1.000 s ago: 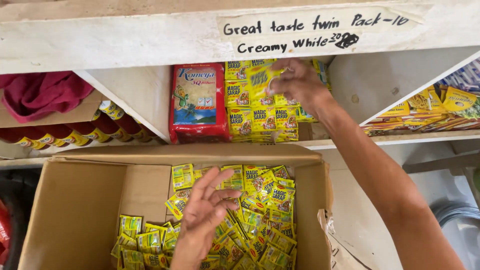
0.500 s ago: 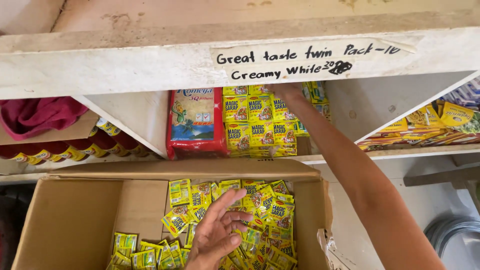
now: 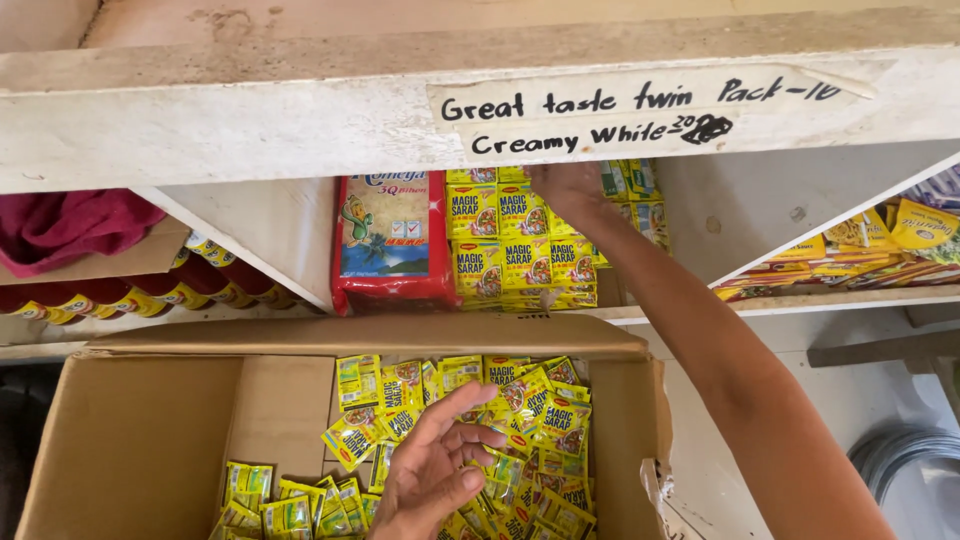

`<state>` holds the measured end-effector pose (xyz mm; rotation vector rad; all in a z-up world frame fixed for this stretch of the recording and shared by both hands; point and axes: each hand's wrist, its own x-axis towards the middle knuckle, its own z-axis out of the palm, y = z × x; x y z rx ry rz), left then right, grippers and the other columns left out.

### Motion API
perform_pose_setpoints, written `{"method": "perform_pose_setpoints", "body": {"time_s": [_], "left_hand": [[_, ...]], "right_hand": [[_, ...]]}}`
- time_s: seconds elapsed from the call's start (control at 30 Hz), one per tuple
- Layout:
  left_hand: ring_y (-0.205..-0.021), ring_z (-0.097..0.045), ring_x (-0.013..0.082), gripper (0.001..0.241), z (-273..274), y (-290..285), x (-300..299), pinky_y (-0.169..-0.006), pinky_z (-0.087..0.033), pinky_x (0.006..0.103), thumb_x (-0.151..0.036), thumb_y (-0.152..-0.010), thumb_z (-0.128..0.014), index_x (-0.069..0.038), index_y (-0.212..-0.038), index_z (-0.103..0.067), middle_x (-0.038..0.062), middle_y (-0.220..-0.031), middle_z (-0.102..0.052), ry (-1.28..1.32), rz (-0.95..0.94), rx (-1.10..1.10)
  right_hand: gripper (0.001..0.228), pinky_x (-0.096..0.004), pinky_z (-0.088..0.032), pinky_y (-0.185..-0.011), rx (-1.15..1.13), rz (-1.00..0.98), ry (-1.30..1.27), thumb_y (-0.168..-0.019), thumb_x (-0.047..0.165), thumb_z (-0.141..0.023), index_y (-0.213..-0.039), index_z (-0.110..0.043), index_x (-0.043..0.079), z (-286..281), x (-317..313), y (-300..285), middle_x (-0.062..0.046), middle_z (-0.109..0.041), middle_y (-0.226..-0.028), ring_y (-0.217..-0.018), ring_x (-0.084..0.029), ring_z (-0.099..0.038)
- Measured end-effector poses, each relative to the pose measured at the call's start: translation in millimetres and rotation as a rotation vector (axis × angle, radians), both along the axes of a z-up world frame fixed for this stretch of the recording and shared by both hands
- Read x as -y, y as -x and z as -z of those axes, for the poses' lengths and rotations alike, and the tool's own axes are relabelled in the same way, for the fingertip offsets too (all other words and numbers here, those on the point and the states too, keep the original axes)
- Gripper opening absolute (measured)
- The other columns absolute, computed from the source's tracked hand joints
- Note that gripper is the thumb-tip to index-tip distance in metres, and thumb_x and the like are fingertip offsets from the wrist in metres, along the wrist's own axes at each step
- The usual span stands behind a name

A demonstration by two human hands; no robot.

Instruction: The person is stocking and organizing seasoning packets from a box onto a grocery store shelf.

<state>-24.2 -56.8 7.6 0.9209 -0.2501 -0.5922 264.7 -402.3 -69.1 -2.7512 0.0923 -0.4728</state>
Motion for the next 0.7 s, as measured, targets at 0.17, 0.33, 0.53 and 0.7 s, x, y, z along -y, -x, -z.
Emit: {"method": "perform_pose_setpoints", "body": {"time_s": [0.17, 0.33, 0.53, 0.7], "left_hand": [[-0.114, -0.061, 0.0244, 0.076, -1, -2, 0, -0.097, -0.049, 0.0367, -0.004, -0.085, -0.073, -0.001, -0.154, -0.041, 0.017, -0.155, -0.05, -0.051, 0.003, -0.022], [-0.113, -0.061, 0.0245, 0.076, 0, -3, -1, -0.097, -0.049, 0.0371, -0.004, -0.085, -0.073, 0.0, -0.154, -0.042, 0.018, -0.154, -0.051, -0.039, -0.004, -0.027], [-0.116, -0.06, 0.0239, 0.076, -14, -3, -3, -0.1, -0.048, 0.0369, -0.004, -0.084, -0.073, -0.001, -0.153, -0.043, 0.018, -0.152, -0.052, -0.04, -0.036, -0.056], [-0.114, -0.063, 0.024, 0.069, -13, -6, -5, -0.092, -0.051, 0.0345, 0.002, -0.086, -0.069, -0.002, -0.151, -0.046, 0.017, -0.148, -0.055, -0.051, -0.101, -0.012]], "right_hand": [[0.026, -0.052, -0.053, -0.087, -0.07, -0.058, 0.055, -0.088, 0.032, -0.074, -0.102, -0.077, 0.01, -25, -15, 18, -0.014, -0.074, -0.096, -0.093, -0.035, -0.07], [0.025, -0.051, -0.053, -0.092, -0.168, -0.008, 0.054, -0.091, 0.032, -0.071, -0.106, -0.077, 0.012, -14, -14, 12, -0.014, -0.075, -0.097, -0.096, -0.034, -0.071], [0.032, -0.053, -0.051, -0.091, -0.092, -0.095, 0.099, -0.09, 0.03, -0.074, -0.114, -0.074, 0.009, -44, -20, 36, -0.02, -0.072, -0.104, -0.099, -0.038, -0.068], [0.03, -0.046, -0.052, -0.096, 0.341, -0.374, 0.033, -0.088, 0.019, -0.077, -0.115, -0.073, 0.007, -69, -28, 71, -0.016, -0.074, -0.111, -0.106, -0.037, -0.067]]}}
